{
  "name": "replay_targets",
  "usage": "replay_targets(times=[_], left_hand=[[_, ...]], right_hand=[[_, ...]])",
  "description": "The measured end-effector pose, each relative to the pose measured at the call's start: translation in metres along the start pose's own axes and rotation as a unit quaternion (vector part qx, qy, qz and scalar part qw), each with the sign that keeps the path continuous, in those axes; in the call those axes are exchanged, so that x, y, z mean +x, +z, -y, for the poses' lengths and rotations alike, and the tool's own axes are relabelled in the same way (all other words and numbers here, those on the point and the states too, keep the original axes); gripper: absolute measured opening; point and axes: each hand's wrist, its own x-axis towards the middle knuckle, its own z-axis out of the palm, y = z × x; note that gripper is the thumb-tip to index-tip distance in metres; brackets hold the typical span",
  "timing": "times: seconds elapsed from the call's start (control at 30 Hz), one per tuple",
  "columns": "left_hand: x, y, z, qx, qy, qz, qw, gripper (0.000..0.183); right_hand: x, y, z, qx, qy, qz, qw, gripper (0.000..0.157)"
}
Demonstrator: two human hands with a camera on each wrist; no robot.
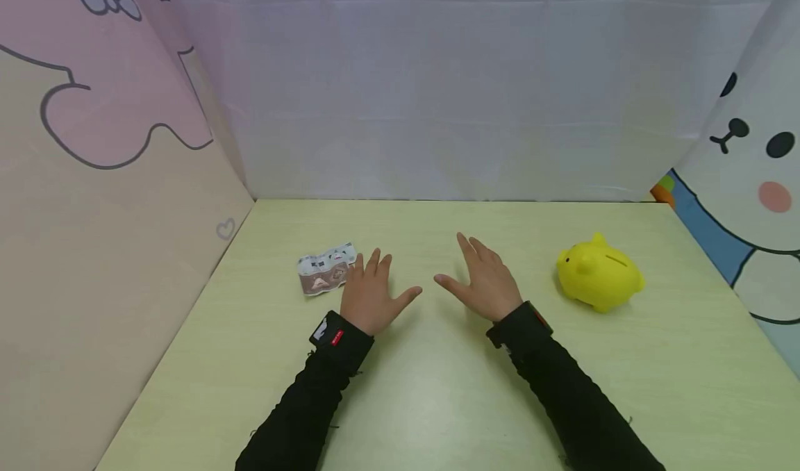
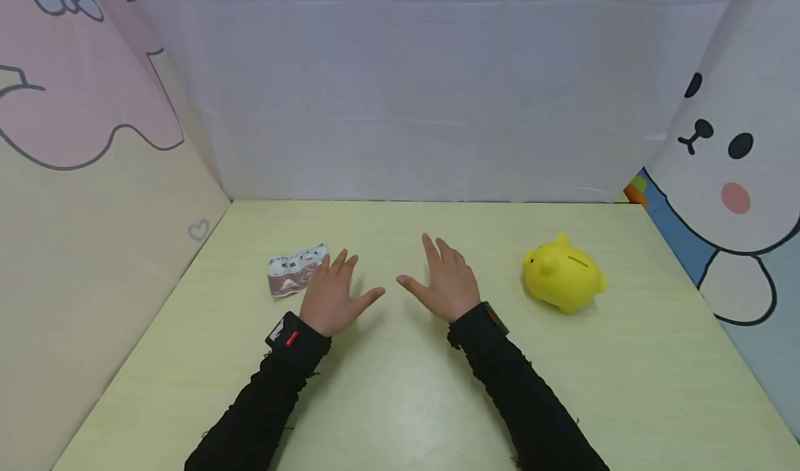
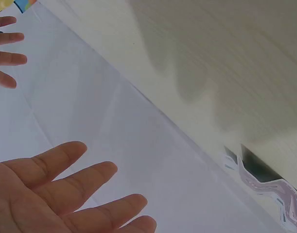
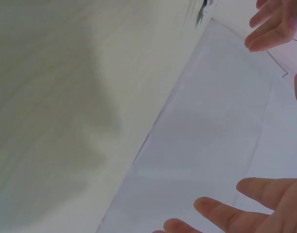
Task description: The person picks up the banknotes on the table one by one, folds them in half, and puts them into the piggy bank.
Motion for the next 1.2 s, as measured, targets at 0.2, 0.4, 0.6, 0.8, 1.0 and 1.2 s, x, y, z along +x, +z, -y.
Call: replay_targets(times=[0.2, 0.4, 0.6, 0.8, 1.0, 1.2], left_hand=[[-0.002, -0.005, 0.014, -0.03, -0.01, -0.009, 0.9995, 0.086], [-0.008, -0.013, 0.027, -0.046, -0.024, -0.021, 0.9984, 0.08], [-0.012, -0.021, 0.043, -0.049, -0.044, -0.02, 0.9976, 0.074], [-0.014, -0.028, 0.06, -0.056, -0.073, -0.008, 0.9958, 0.072], [-0.014, -0.03, 0.077, -0.067, -0.104, 0.008, 0.9923, 0.071], [-0.012, -0.028, 0.093, -0.074, -0.123, 0.034, 0.989, 0.074]], right_hand=[[0.006, 0.007, 0.01, 0.06, -0.01, 0.011, 0.998, 0.087], [0.012, 0.019, 0.023, 0.083, -0.034, 0.006, 0.996, 0.079], [0.019, 0.032, 0.039, 0.101, -0.039, 0.026, 0.994, 0.075], [0.025, 0.042, 0.055, 0.137, -0.025, 0.056, 0.989, 0.072], [0.033, 0.052, 0.069, 0.189, -0.014, 0.088, 0.978, 0.069], [0.039, 0.063, 0.081, 0.221, 0.0, 0.108, 0.969, 0.066]])
